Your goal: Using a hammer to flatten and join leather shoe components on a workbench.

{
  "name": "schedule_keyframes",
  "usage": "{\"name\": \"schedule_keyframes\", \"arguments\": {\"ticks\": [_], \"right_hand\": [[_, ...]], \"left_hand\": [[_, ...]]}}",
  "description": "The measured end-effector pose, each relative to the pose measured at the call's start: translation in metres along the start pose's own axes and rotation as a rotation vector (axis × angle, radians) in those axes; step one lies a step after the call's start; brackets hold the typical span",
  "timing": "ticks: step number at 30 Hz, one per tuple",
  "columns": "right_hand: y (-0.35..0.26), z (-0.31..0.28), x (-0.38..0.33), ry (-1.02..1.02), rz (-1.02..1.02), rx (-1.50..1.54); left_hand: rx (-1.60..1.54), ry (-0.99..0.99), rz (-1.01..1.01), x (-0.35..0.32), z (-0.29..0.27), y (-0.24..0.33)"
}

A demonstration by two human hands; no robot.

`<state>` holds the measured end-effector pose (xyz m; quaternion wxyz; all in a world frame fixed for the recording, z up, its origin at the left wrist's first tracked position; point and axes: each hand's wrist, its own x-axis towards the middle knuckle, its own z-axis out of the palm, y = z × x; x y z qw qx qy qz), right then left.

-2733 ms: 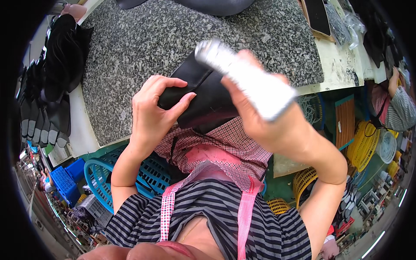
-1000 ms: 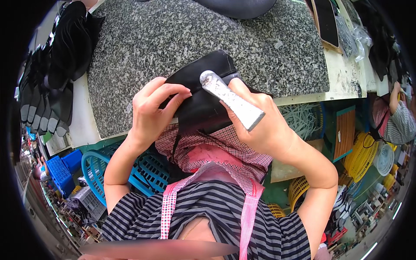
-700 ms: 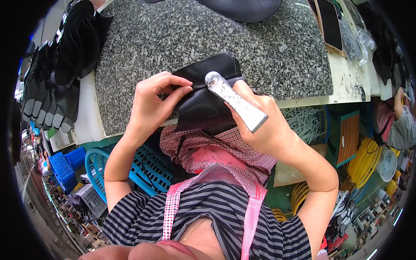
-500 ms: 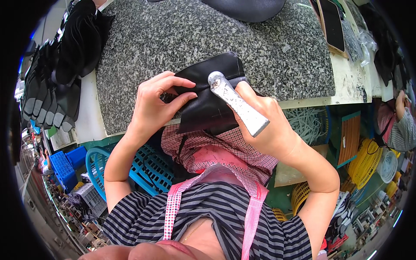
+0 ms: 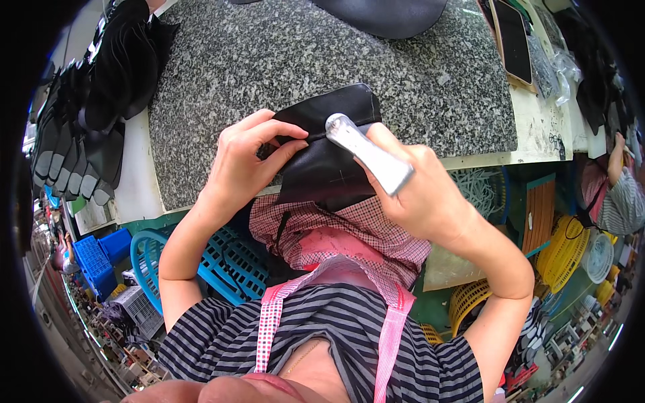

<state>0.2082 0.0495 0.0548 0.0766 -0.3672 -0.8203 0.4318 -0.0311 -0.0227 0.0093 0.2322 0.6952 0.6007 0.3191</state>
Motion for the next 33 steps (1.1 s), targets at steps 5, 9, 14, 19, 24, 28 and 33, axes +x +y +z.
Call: {"name": "schedule_keyframes", "arguments": {"ticks": [5,9,14,19,24,28,33], "right_hand": [[-0.012,-0.013,0.007,0.237,-0.500,-0.192],[-0.006,-0.001,0.009,-0.211,-0.036,-0.113],[-0.031,-0.011,0.001,0.111,-0.165,-0.240],[-0.002,0.000,0.011,-0.040,-0.086,-0.093],[0.006,-0.008,0.010,0.344,-0.257,-0.068],[0.005,0.001,-0.003,0.157,-0.185,-0.135],[0.026,0.009,-0.001,0.181,-0.120,0.098]], "left_hand": [[-0.030,-0.006,-0.037,-0.002,-0.002,0.001],[-0.063,-0.058,-0.056,0.004,-0.003,0.000],[0.005,-0.081,-0.039,0.002,-0.008,-0.004],[-0.063,-0.061,-0.018,0.007,0.000,-0.003],[0.072,0.233,-0.136,-0.003,0.031,0.015],[0.112,0.336,-0.084,0.007,0.056,0.030],[-0.012,0.223,-0.069,0.003,0.039,0.021]]}}
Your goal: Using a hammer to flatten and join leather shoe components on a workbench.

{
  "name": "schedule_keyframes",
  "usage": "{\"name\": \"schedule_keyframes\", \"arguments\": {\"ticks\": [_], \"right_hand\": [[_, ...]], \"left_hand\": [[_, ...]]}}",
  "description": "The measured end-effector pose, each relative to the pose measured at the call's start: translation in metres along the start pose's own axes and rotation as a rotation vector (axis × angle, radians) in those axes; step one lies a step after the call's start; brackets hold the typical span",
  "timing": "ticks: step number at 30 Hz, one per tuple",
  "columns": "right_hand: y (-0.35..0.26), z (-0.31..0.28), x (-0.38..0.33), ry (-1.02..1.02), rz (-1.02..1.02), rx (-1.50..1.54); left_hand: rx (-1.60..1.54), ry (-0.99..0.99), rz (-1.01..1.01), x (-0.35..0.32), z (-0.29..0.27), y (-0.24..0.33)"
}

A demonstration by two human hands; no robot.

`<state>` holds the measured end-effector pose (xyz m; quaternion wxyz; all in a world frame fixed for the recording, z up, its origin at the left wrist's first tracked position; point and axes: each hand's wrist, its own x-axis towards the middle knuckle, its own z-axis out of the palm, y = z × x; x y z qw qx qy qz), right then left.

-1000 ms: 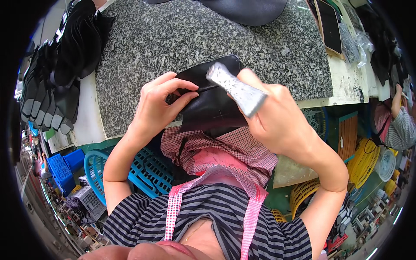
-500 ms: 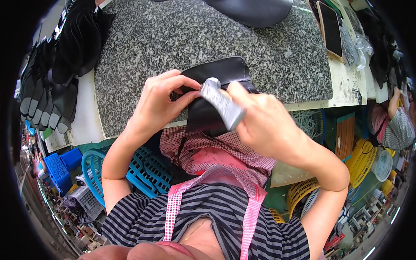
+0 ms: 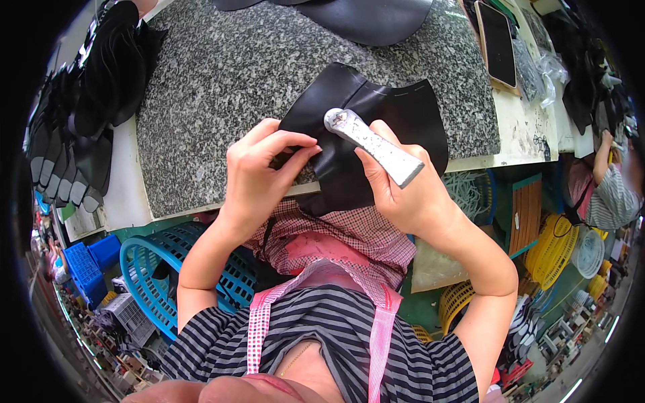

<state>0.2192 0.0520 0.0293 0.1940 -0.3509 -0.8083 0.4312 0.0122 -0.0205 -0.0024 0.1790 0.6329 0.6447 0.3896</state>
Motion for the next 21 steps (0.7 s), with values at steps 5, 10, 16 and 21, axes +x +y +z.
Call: {"name": "schedule_keyframes", "arguments": {"ticks": [5,10,16,21], "right_hand": [[0.017,0.007,-0.001,0.086,-0.095,0.093],[0.023,0.005,0.000,0.116,-0.112,0.073],[0.017,0.000,0.000,0.093,-0.125,0.097],[0.004,-0.014,0.008,-0.060,-0.062,-0.022]], "left_hand": [[-0.145,-0.142,-0.114,0.016,-0.013,0.000],[-0.156,-0.196,-0.161,0.025,-0.017,0.001],[-0.054,-0.273,-0.153,0.034,-0.026,0.006],[-0.011,-0.364,-0.160,0.037,-0.029,0.005]]}}
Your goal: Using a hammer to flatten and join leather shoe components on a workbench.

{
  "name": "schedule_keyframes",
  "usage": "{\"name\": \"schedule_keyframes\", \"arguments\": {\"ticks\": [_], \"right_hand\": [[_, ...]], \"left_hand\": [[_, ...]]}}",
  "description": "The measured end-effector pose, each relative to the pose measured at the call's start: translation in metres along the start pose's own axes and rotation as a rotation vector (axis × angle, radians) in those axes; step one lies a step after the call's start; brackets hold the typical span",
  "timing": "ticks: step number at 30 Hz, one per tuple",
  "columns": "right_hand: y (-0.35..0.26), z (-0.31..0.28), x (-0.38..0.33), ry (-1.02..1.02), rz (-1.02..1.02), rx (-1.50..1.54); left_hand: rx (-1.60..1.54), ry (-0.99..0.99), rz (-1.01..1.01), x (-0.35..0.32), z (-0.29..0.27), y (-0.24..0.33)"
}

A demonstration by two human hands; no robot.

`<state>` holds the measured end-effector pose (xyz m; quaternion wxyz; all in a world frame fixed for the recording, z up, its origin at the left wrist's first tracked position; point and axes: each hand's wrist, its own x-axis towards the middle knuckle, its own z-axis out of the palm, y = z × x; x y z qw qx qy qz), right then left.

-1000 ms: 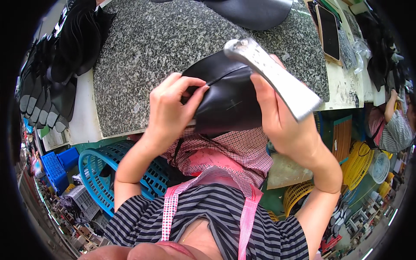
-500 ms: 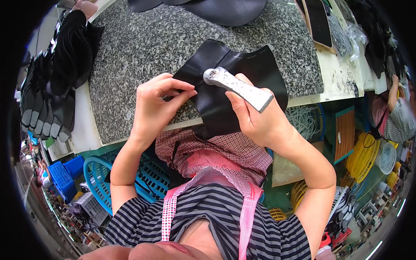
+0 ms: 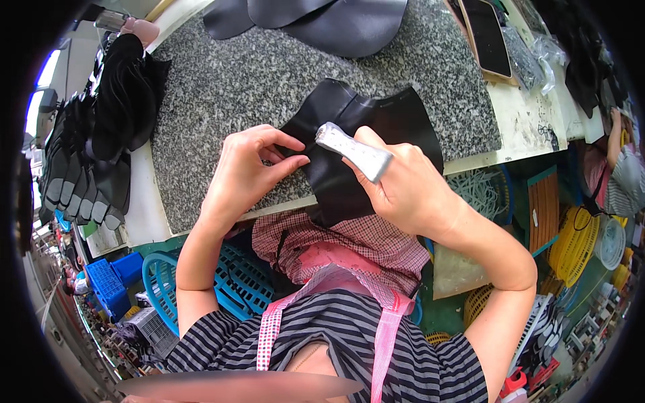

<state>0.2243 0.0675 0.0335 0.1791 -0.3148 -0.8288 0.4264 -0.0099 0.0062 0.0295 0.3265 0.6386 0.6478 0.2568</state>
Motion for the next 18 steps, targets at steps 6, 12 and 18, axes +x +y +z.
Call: {"name": "schedule_keyframes", "arguments": {"ticks": [6,12,18], "right_hand": [[-0.029,-0.016,0.009,0.162,-0.269,-0.191],[-0.022,-0.013,0.019,-0.031,-0.016,-0.164],[-0.011,0.013,0.007,-0.094,0.074,-0.058]], "left_hand": [[-0.028,-0.012,0.015,-0.002,-0.001,0.000],[-0.084,-0.016,0.022,-0.001,0.002,-0.007],[-0.082,0.023,0.077,-0.003,0.003,-0.009]]}}
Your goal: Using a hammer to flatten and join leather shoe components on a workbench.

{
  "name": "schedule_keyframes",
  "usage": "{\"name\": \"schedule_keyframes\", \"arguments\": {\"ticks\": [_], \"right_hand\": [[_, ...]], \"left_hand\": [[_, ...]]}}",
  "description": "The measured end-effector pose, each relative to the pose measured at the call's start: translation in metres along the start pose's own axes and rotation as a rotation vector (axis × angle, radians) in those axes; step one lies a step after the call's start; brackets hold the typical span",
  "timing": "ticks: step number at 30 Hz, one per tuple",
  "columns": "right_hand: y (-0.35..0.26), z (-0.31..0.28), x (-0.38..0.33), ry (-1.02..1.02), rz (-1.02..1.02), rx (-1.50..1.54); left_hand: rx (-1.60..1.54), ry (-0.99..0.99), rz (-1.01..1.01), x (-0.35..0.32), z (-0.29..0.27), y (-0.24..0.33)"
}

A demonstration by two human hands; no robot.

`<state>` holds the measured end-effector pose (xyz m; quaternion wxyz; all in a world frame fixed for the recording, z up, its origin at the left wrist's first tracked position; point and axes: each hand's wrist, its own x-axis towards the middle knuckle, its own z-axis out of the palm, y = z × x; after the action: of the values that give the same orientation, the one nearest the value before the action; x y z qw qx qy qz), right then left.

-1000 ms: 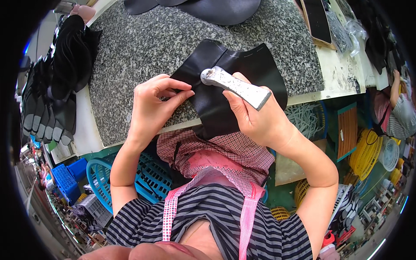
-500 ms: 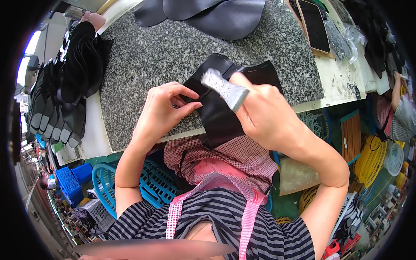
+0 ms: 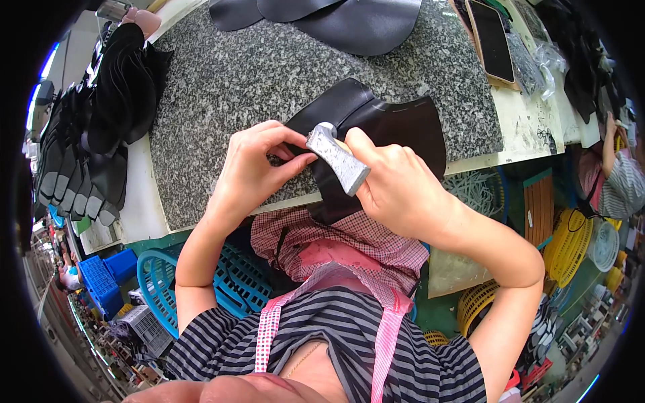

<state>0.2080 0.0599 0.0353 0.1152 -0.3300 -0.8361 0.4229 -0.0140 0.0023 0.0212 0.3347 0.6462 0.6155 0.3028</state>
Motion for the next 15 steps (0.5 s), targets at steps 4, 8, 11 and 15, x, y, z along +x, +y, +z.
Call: {"name": "schedule_keyframes", "arguments": {"ticks": [4,8,11,15], "right_hand": [[-0.002,-0.003,0.001,-0.002,0.003,0.009],[-0.007,-0.008,-0.002,0.056,0.002,-0.011],[-0.014,-0.022,0.009,-0.037,-0.016,-0.049],[-0.025,-0.023,0.002,0.213,-0.268,-0.086]], "left_hand": [[0.008,0.057,0.034,-0.005,-0.005,-0.003],[0.028,0.021,0.058,0.001,-0.010,-0.007],[0.051,0.001,0.044,0.001,-0.013,-0.009],[0.057,-0.016,0.068,0.002,-0.014,-0.008]]}}
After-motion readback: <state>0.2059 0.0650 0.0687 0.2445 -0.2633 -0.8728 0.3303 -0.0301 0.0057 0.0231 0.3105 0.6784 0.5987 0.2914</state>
